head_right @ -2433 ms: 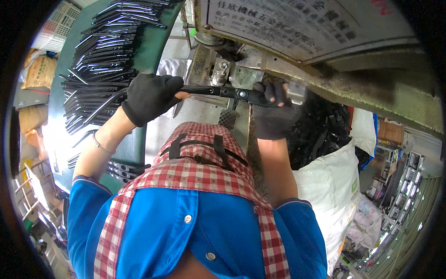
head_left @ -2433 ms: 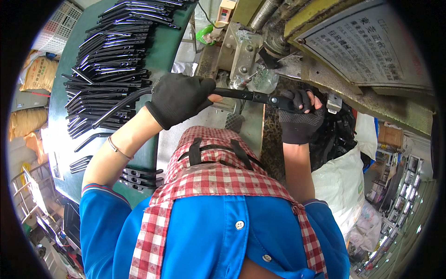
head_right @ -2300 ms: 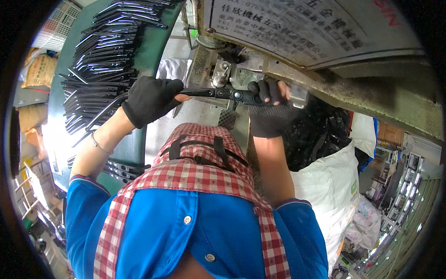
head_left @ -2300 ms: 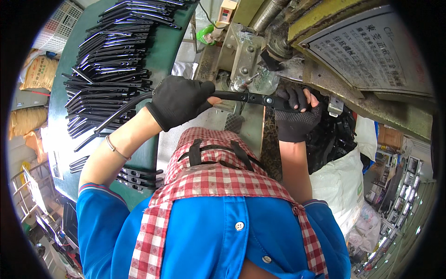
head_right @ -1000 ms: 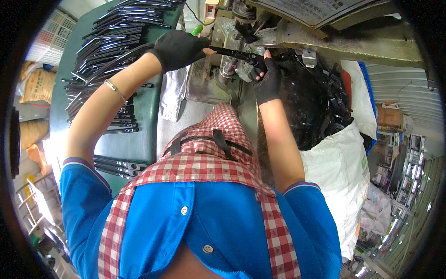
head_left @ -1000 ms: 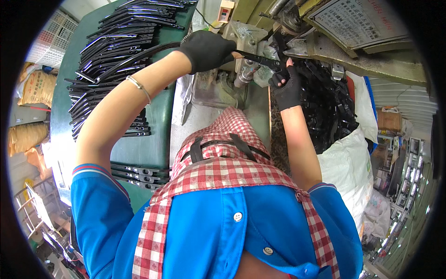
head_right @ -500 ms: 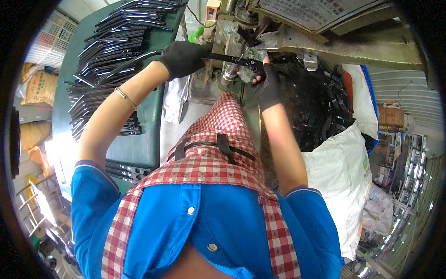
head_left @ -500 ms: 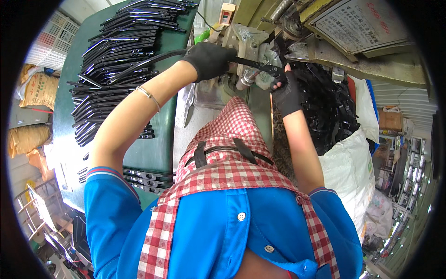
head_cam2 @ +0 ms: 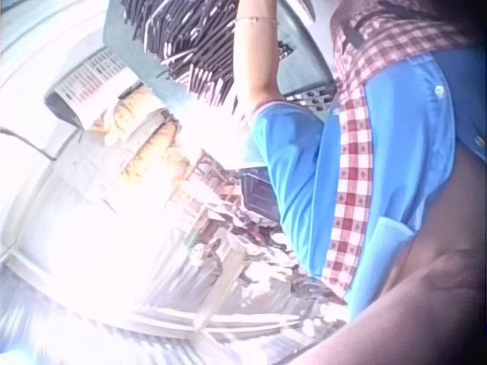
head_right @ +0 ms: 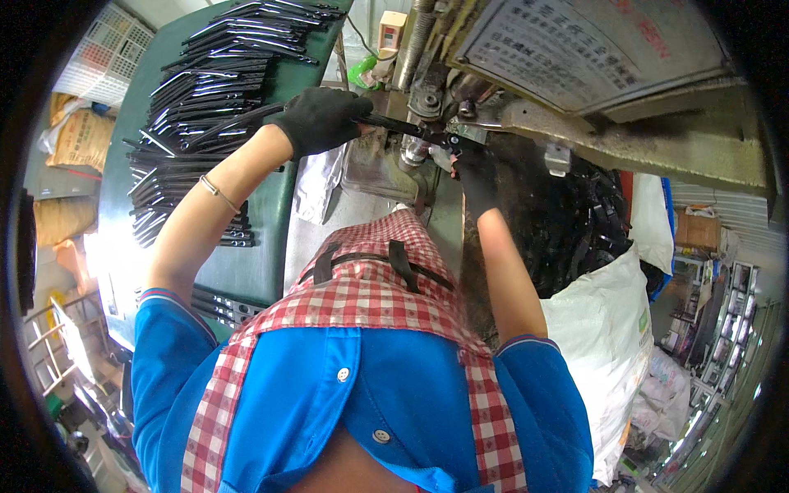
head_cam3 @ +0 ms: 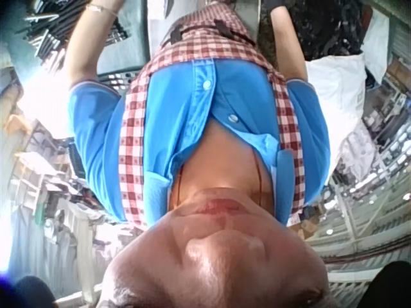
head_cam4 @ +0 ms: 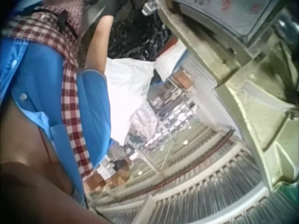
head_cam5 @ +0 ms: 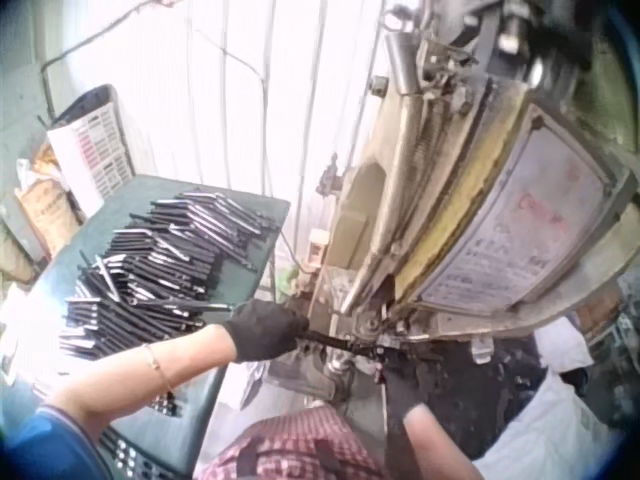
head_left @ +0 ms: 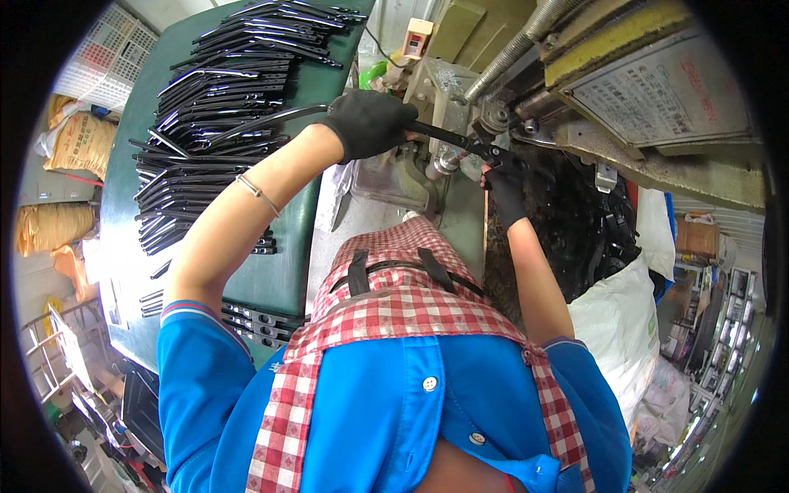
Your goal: The person repeatedly picks up black metal rods from a table and grinds their ends against a bench grinder. After processing several pieces, the person walks through the warehouse and places the finished rods into a blue crate.
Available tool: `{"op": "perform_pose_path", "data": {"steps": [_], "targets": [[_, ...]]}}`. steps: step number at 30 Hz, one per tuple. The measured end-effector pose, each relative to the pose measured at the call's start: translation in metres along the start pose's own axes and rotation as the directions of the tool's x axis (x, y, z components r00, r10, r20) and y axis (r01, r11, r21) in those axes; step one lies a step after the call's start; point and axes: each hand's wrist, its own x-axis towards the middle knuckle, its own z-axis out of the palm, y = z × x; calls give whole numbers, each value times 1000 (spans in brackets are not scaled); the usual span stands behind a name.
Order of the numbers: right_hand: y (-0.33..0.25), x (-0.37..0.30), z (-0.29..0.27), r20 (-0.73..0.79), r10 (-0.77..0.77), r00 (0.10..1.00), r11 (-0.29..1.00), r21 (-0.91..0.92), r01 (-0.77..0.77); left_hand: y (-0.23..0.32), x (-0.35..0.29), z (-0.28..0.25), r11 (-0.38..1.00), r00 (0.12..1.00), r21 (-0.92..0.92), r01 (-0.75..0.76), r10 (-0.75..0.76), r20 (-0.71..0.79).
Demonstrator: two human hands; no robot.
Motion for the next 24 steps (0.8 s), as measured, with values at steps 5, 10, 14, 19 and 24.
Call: {"op": "perform_pose_path", "data": {"steps": [5, 10, 14, 19, 24], "targets": [[6, 36, 13, 15, -376, 927, 612, -747, 260, 8, -3, -1, 998, 992, -30, -54, 50, -112], [41, 83, -7, 102, -420, 902, 31, -992, 126, 32, -5, -12, 986, 985, -147, -82, 58, -161], [-3, 68, 29, -7, -220, 976, 110, -994, 17, 37, -76, -11, 954, 995, -289, 73, -88, -40], [5, 68, 24, -69, -203, 977, 266, -964, -13, -3, -230, 24, 908, 899, -123, 401, -364, 242], [62, 108, -34, -53, -292, 955, 479, -873, 98, -6, -357, 55, 733, 734, 36, 679, -678, -42]]}}
